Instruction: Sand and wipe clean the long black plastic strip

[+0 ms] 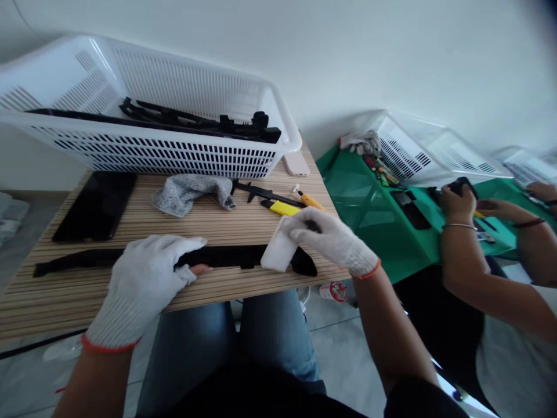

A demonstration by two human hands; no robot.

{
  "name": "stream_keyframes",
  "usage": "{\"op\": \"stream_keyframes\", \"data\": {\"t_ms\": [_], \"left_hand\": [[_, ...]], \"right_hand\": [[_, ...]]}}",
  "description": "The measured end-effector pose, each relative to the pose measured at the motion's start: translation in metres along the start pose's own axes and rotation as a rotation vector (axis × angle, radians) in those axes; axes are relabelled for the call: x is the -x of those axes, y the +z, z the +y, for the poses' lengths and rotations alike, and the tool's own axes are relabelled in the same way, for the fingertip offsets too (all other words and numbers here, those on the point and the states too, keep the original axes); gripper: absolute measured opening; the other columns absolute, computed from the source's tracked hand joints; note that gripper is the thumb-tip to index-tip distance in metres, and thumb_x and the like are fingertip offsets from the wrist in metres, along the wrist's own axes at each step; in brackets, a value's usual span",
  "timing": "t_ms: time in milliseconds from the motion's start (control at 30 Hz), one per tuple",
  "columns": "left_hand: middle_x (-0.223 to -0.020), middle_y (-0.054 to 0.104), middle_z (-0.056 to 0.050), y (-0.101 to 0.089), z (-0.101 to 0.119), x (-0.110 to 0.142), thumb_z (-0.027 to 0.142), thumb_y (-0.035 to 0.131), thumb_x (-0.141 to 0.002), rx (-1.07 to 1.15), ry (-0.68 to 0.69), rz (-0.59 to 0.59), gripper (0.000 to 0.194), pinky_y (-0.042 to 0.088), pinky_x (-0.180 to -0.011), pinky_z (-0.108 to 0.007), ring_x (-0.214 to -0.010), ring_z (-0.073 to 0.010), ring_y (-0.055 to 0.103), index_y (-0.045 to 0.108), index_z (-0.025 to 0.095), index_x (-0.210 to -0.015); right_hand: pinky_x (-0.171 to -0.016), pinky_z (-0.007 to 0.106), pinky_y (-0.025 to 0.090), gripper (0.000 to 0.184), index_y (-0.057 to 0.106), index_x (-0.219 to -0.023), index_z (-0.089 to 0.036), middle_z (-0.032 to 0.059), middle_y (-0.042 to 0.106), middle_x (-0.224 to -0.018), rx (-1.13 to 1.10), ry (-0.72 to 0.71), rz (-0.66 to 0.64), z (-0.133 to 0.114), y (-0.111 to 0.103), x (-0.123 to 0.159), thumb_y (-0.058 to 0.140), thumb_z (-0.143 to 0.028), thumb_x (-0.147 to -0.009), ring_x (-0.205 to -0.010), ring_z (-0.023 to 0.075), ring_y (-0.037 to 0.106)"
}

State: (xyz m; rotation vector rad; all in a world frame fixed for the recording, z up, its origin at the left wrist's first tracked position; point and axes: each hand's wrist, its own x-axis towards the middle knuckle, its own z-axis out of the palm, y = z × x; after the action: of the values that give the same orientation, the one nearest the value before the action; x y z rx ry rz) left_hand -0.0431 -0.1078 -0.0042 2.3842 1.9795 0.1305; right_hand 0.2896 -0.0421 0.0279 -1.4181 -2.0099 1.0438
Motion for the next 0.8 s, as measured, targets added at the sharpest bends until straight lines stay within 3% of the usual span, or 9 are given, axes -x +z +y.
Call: {"op": "stream_keyframes", "data": {"t_ms": [100,200,300,400,533,600,700,800], "left_hand": [[-0.117,0.083,-0.014,-0.001,0.002,-0.001,0.037,0.071,-0.094,0.001,0.004,-0.014,0.036,0.058,-0.091,-0.052,-0.107,-0.0395,0.077,0.079,0.021,-0.126],[-0.116,0.083,-0.013,-0.003,0.004,-0.003,0.035,0.072,-0.094,-0.002,-0.009,-0.044,0.037,0.059,-0.091,-0.052,-0.107,-0.0393,0.077,0.078,0.021,-0.127],[-0.117,0.083,-0.014,-0.003,0.003,-0.003,0.033,0.072,-0.093,-0.009,-0.021,-0.049,0.036,0.059,-0.092,-0.053,-0.107,-0.0400,0.077,0.079,0.021,-0.127],[-0.120,0.082,-0.014,-0.002,0.002,-0.002,0.037,0.071,-0.094,0.004,-0.009,-0.035,0.037,0.058,-0.093,-0.053,-0.109,-0.0398,0.076,0.078,0.021,-0.128],[-0.121,0.082,-0.013,0.000,0.001,-0.002,0.038,0.070,-0.095,0.018,-0.004,-0.028,0.038,0.058,-0.094,-0.051,-0.111,-0.0387,0.076,0.078,0.022,-0.128],[-0.120,0.083,-0.012,0.001,0.001,-0.002,0.037,0.070,-0.094,0.015,-0.009,-0.024,0.037,0.057,-0.093,-0.051,-0.110,-0.0385,0.076,0.078,0.022,-0.128],[-0.116,0.083,-0.010,0.002,0.001,-0.003,0.037,0.071,-0.093,-0.005,-0.026,-0.006,0.036,0.058,-0.091,-0.050,-0.107,-0.0379,0.077,0.079,0.025,-0.126],[-0.115,0.084,-0.009,0.003,-0.001,-0.002,0.037,0.072,-0.092,-0.028,-0.021,0.007,0.035,0.058,-0.090,-0.048,-0.106,-0.0372,0.077,0.080,0.027,-0.125]], "right_hand": [[-0.062,0.029,0.052,0.023,0.068,-0.099,-0.022,-0.0006,0.069,-0.081,-0.104,0.026,0.110,-0.005,-0.016,0.008,0.070,-0.042,-0.088,-0.068,0.0152,0.060],[-0.041,0.023,0.033,0.030,0.066,-0.114,-0.022,-0.0060,0.060,-0.064,-0.170,0.158,-0.010,-0.008,-0.029,0.017,0.064,-0.044,-0.093,-0.045,0.0098,0.044],[-0.038,0.023,0.028,0.041,0.062,-0.125,-0.021,-0.0051,0.061,-0.067,-0.301,0.199,-0.111,-0.006,-0.031,0.024,0.059,-0.050,-0.095,-0.040,0.0089,0.044],[-0.043,0.023,0.037,0.040,0.062,-0.117,-0.023,-0.0038,0.060,-0.073,-0.379,0.166,-0.139,-0.002,-0.025,0.025,0.057,-0.055,-0.095,-0.050,0.0116,0.055],[-0.063,0.028,0.054,0.028,0.064,-0.101,-0.025,-0.0018,0.065,-0.090,-0.149,0.008,-0.177,0.004,-0.013,0.012,0.078,-0.040,-0.081,-0.071,0.0147,0.062],[-0.075,0.033,0.058,0.036,0.068,-0.113,-0.025,0.0006,0.069,-0.099,-0.078,-0.055,-0.187,0.006,-0.012,0.001,0.078,-0.034,-0.080,-0.083,0.0179,0.065],[-0.090,0.040,0.060,0.056,0.067,-0.136,-0.022,0.0054,0.072,-0.116,-0.083,-0.073,-0.096,0.006,-0.015,-0.015,0.075,-0.034,-0.082,-0.100,0.0224,0.068],[-0.104,0.045,0.058,0.057,0.071,-0.139,-0.020,0.0063,0.076,-0.126,-0.058,-0.099,-0.333,0.002,-0.018,-0.025,0.075,-0.036,-0.084,-0.116,0.0277,0.070]]}}
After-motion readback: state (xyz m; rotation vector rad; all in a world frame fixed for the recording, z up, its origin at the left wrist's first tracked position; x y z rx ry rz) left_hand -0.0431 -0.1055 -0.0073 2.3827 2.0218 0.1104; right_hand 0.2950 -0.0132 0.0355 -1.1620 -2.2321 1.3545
